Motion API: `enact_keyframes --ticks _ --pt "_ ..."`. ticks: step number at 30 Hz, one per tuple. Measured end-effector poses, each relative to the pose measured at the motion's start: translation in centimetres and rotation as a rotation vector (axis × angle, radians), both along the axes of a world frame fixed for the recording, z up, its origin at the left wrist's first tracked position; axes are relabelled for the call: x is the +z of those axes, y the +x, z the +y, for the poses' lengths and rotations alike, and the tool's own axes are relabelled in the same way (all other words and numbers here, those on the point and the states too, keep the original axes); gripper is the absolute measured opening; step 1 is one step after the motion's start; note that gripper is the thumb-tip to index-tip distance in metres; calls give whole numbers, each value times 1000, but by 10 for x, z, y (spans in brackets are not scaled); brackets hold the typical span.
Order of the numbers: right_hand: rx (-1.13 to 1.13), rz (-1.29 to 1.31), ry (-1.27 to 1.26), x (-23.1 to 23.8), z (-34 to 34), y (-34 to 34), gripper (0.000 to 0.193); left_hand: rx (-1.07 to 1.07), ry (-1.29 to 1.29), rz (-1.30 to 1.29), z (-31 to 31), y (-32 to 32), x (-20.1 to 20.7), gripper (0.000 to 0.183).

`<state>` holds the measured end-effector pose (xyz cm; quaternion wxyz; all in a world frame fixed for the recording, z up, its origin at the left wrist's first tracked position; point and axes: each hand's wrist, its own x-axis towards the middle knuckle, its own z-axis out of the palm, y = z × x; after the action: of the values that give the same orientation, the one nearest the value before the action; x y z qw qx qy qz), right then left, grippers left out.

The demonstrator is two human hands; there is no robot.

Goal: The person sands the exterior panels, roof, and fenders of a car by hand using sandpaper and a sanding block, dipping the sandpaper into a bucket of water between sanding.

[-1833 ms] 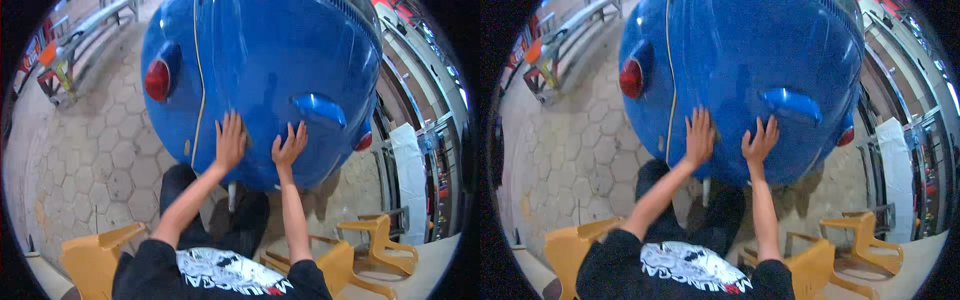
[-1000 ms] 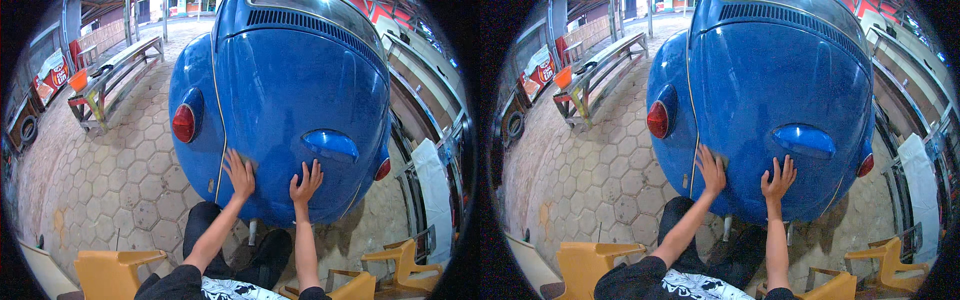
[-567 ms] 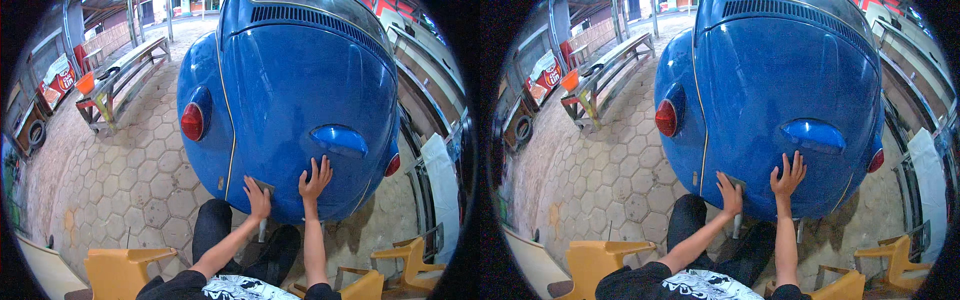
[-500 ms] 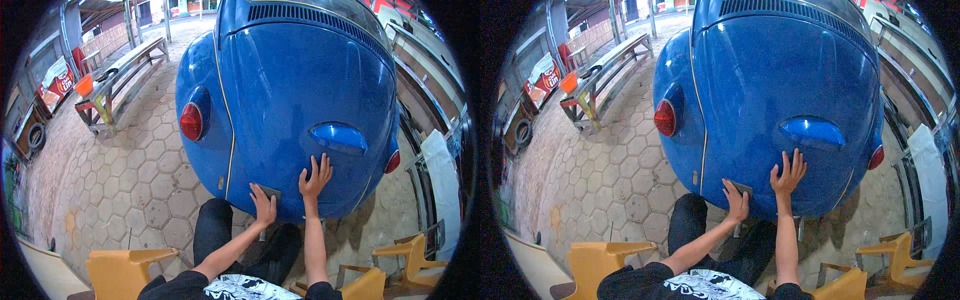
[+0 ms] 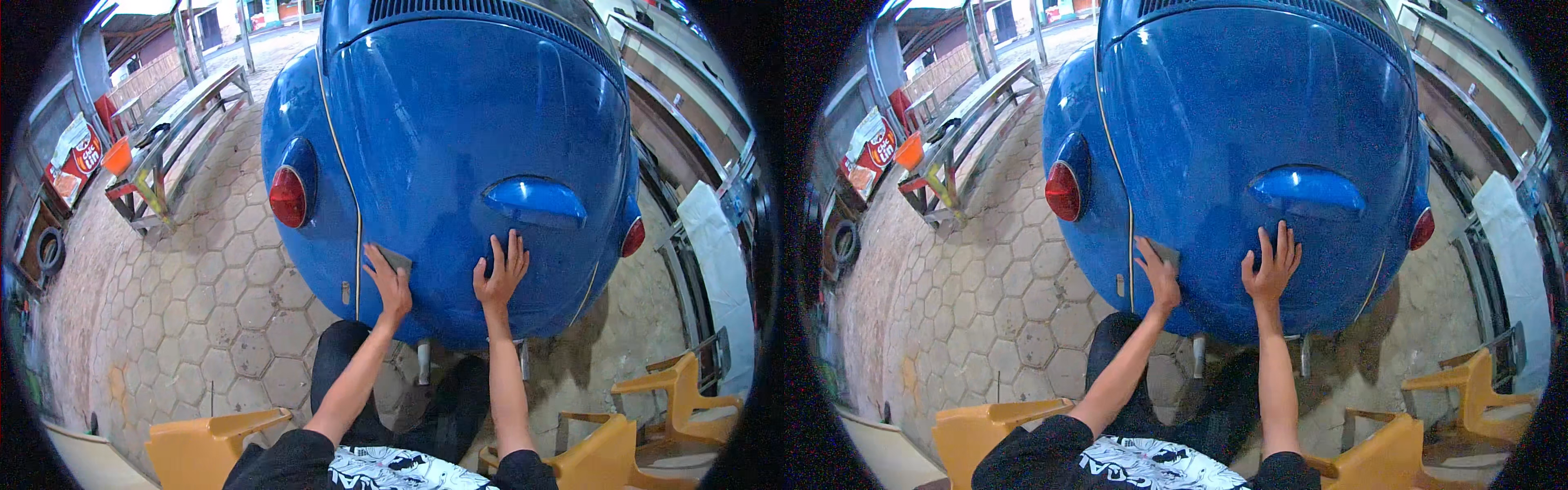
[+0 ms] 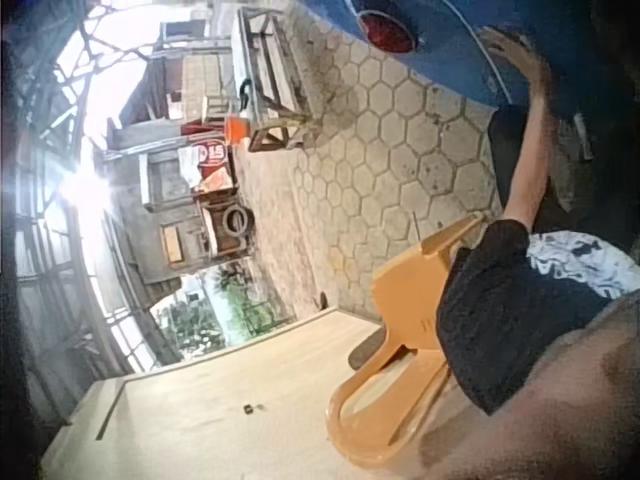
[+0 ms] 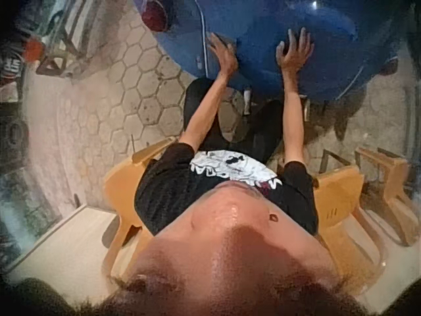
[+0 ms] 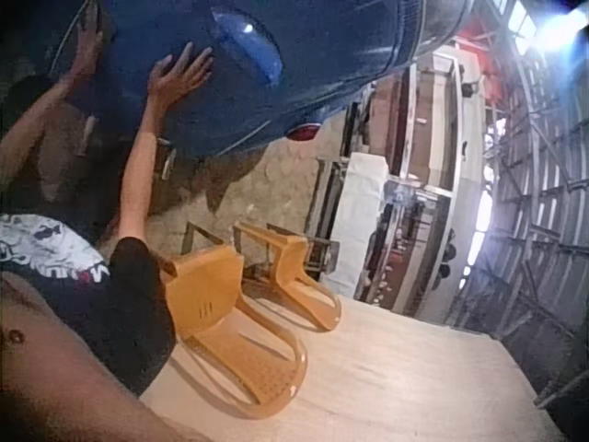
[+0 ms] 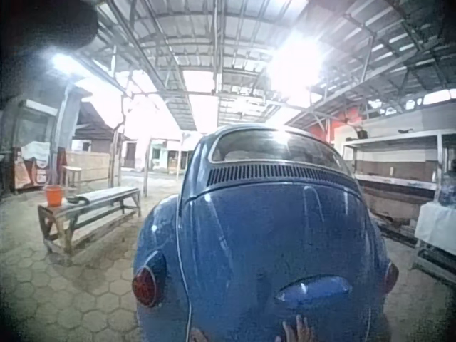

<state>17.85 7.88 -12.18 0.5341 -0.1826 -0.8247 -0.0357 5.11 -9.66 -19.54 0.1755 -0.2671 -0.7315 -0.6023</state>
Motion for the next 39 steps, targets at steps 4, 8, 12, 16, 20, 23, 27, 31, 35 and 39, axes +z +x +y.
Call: enact_keyframes --ticks 4,8,12,16,20,23,27,31,35,39 --pt "6 -3 26 -1 6 -4 43 -182 -64 -88 -9 71 -53 98" --pt "50 57 43 7 4 -10 43 -86 -100 -23 2 66 -49 95" --pt "42 54 35 4 11 -12 43 -1 -150 10 3 -5 17 86" --pt "58 91 34 5 10 -12 42 -48 -164 74 -3 10 11 83" --pt "45 74 44 2 7 -4 41 -324 -335 85 -41 69 -34 83" --pt "141 11 5 -12 -25 0 44 -315 -129 -68 -70 47 -36 86" --pt "541 -359 22 -63 -101 -15 52 -194 140 -4 -84 -1 -15 83" --pt "114 -411 127 -101 -139 -51 61 -163 74 44 -89 -13 -5 80" --pt "-141 -66 -346 -124 -165 -56 62 -197 -42 26 -93 -1 -11 78" --pt "-291 116 -375 -149 -143 -38 61 -288 -68 43 -88 0 -7 76"
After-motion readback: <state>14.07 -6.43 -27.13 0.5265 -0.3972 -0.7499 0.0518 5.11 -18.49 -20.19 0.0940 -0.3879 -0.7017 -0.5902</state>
